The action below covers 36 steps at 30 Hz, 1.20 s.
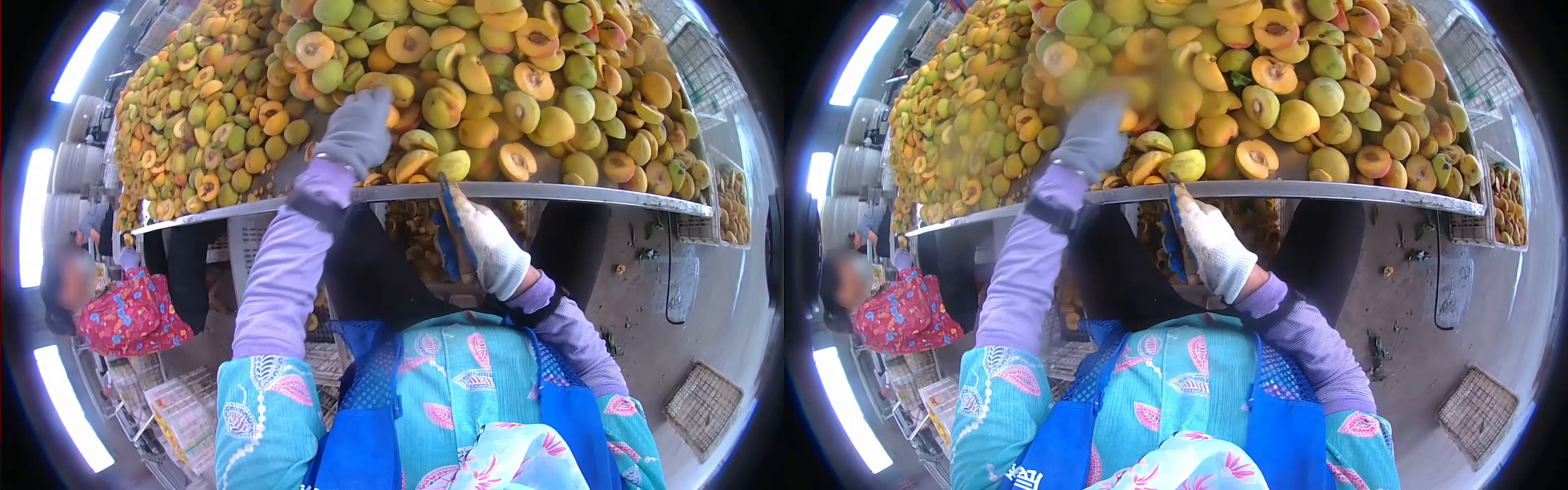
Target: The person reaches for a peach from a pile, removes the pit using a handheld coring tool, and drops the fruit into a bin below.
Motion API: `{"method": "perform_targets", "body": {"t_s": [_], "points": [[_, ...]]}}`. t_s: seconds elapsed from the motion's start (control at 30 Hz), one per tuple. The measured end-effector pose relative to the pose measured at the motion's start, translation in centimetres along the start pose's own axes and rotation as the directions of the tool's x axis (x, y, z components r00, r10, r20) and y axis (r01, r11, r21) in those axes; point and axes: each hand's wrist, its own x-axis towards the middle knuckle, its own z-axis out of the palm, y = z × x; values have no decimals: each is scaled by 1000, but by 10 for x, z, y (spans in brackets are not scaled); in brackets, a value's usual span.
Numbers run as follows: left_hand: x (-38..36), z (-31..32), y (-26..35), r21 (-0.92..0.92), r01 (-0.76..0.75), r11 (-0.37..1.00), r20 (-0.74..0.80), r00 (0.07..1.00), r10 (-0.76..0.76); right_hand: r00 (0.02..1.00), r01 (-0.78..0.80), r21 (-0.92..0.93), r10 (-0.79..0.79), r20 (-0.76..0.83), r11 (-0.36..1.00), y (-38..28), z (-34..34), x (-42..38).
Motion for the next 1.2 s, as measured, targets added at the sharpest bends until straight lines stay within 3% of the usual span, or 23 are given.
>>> {"method": "perform_targets", "body": {"t_s": [0.03, 0.07, 0.1, 0.13, 0.17, 0.2, 0.23, 0.27, 0.37, 0.4, 0.53, 0.63, 0.7, 0.73, 0.8, 0.87, 0.93, 1.03, 1.1, 1.2], "points": [[0, -2, -5, -77, -3, 997, 27, 1000, 5, 1000, 1, 11, -1, -2, 1000, -1, 1, 0], [-13, -30, 10, -347, 238, 907, 62, 971, -231, 949, 304, -220, -314, -12, 927, -3, 6, -1], [-26, -36, 14, -342, 239, 909, 70, 971, -230, 807, 549, -433, -588, 51, 715, -5, 12, -3], [-39, -40, 16, -792, 251, 557, 127, 959, -252, 696, 636, -564, -707, 126, 526, -10, 20, -4], [-53, -42, 19, -981, 194, 19, 183, 951, -251, 703, 634, -565, -699, 133, 529, -12, 27, -2], [-66, -41, 22, -982, 190, 18, 179, 949, -261, 707, 615, -624, -688, 164, 483, -15, 35, 1], [-77, -35, 27, -861, 50, 506, -73, 973, -219, 710, 594, -679, -678, 190, 431, -17, 41, 3], [-84, -32, 34, -507, -88, 857, -267, 962, -59, 678, 619, -680, -704, 209, 394, -15, 43, 7], [-84, -37, 61, -680, -69, 730, -254, 956, -147, 687, 624, -663, -694, 215, 414, -12, 45, 2], [-83, -37, 70, -990, -6, 142, -58, 929, -365, 677, 632, -666, -701, 225, 396, -10, 45, 1], [-79, -22, 65, -998, 20, 55, -5, 909, -416, 715, 591, -688, -669, 204, 421, -11, 50, -7], [-83, -22, 63, -991, 13, 137, -34, 941, -337, 742, 597, -649, -631, 225, 470, -7, 53, -8], [-80, -26, 76, -996, -79, 34, -86, 902, -424, 648, 651, -598, -753, 117, 468, 3, 60, -8], [-79, -27, 82, -997, -77, 33, -83, 902, -424, 704, 618, -570, -704, 94, 542, -1, 63, -10], [-77, -29, 88, -995, -89, 49, -102, 838, -536, 752, 538, -626, -657, 55, 564, -7, 65, -16], [-79, -29, 88, -997, -53, 63, -79, 840, -537, 795, 446, -671, -606, -7, 592, -8, 65, -19], [-79, -26, 87, -997, -32, 70, -66, 834, -549, 797, 479, -696, -597, 90, 535, -11, 60, -19], [-82, -22, 80, -982, 4, 189, -96, 851, -517, 799, 477, -730, -587, 129, 489, -8, 55, -20], [-82, -24, 84, -998, 37, -46, 55, 874, -482, 813, 461, -744, -566, 135, 484, -11, 56, -24], [-81, -20, 80, -998, 55, 6, 47, 905, -422, 815, 468, -731, -562, 140, 497, -5, 50, -21]]}}
